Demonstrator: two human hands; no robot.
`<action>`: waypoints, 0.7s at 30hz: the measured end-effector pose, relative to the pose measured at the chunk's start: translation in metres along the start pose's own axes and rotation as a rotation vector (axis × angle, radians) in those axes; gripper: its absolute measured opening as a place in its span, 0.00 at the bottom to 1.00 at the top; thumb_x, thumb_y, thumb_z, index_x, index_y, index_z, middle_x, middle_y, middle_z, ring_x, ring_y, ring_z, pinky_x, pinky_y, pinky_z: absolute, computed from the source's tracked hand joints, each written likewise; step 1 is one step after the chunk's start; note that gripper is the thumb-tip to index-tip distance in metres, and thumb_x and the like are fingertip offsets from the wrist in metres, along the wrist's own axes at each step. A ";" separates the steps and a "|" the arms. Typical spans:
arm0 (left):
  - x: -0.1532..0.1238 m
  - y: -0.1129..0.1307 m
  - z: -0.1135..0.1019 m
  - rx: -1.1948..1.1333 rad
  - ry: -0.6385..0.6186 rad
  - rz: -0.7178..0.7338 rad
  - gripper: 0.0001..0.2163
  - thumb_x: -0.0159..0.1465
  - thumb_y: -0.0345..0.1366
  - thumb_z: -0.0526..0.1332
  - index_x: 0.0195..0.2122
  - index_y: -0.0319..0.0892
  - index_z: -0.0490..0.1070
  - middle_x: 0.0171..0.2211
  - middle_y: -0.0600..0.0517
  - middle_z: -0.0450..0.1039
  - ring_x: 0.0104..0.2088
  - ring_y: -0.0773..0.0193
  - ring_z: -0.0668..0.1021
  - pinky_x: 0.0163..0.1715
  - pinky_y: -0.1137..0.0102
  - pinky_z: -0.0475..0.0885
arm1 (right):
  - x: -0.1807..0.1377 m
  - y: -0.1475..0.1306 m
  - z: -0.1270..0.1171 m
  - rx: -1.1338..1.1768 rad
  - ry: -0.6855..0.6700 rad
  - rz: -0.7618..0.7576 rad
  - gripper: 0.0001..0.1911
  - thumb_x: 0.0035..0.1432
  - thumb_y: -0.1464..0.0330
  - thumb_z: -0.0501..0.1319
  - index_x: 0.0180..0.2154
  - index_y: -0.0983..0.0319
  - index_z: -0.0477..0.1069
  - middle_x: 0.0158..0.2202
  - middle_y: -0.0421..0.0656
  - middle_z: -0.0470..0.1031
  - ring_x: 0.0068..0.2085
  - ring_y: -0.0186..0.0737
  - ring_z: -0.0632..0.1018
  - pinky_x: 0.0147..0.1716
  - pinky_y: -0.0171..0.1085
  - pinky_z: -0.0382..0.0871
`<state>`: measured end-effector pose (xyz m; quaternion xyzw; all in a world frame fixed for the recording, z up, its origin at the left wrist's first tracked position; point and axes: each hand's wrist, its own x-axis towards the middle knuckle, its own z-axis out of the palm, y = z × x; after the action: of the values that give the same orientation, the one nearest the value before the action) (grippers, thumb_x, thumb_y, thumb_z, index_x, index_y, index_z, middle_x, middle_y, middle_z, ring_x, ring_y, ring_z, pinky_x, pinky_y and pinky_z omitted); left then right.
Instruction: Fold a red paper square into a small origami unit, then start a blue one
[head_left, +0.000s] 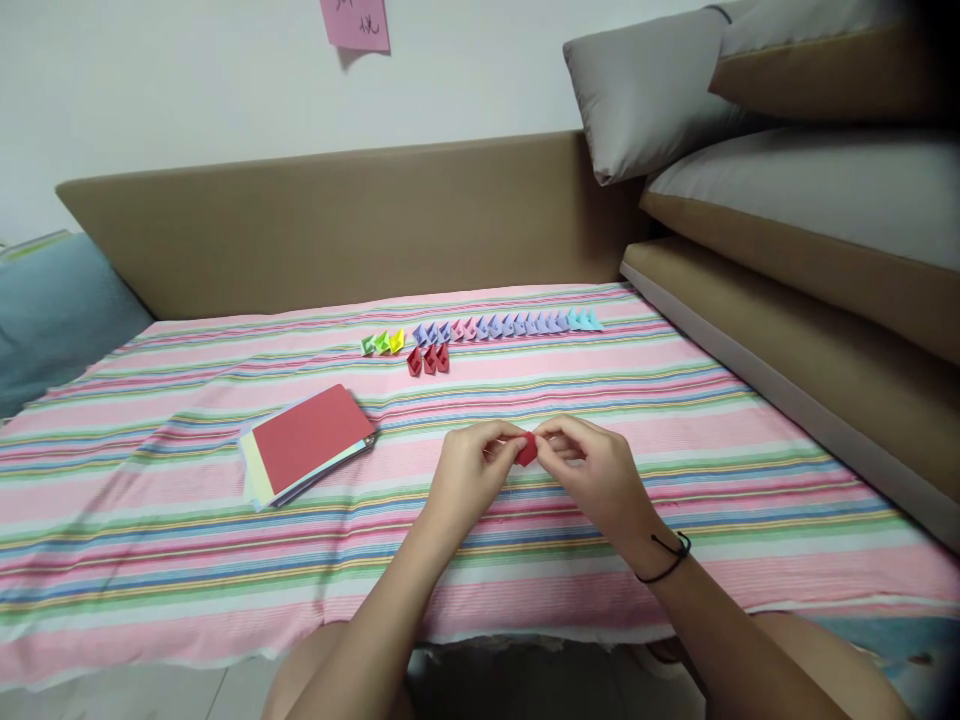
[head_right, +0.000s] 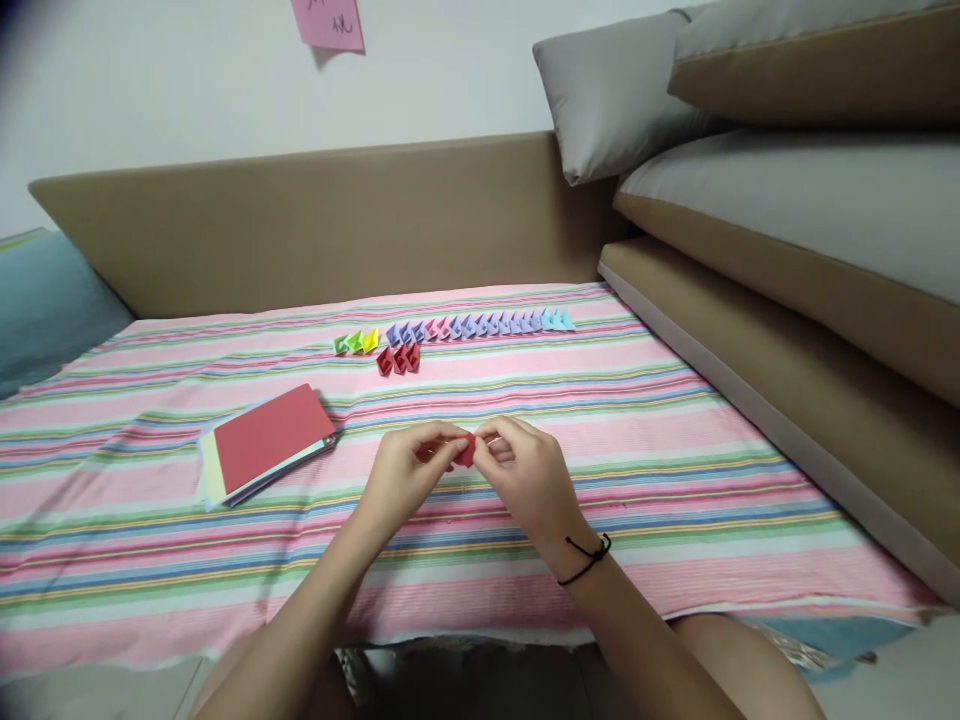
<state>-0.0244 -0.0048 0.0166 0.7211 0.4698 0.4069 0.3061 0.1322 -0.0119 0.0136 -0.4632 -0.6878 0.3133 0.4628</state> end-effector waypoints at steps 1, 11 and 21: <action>-0.001 0.000 0.000 0.016 0.015 0.017 0.09 0.61 0.35 0.57 0.34 0.43 0.77 0.29 0.50 0.78 0.30 0.63 0.78 0.31 0.72 0.70 | 0.000 0.000 0.000 0.019 -0.002 0.016 0.03 0.56 0.68 0.57 0.31 0.59 0.69 0.30 0.41 0.76 0.32 0.40 0.79 0.32 0.36 0.74; -0.005 0.006 0.006 0.061 0.071 0.044 0.07 0.61 0.34 0.57 0.33 0.43 0.75 0.29 0.52 0.77 0.29 0.65 0.78 0.30 0.74 0.70 | -0.002 -0.002 0.002 -0.037 0.050 0.022 0.02 0.55 0.69 0.58 0.30 0.59 0.68 0.30 0.39 0.75 0.33 0.39 0.80 0.32 0.34 0.74; -0.005 0.010 0.012 -0.282 0.164 -0.137 0.07 0.58 0.37 0.61 0.31 0.40 0.76 0.30 0.50 0.78 0.30 0.63 0.78 0.32 0.71 0.73 | -0.003 -0.006 0.004 0.074 0.090 0.093 0.02 0.53 0.68 0.59 0.32 0.59 0.69 0.29 0.41 0.77 0.32 0.42 0.81 0.32 0.36 0.76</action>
<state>-0.0105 -0.0136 0.0172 0.6017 0.4794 0.5045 0.3920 0.1274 -0.0168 0.0163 -0.4907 -0.6320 0.3387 0.4950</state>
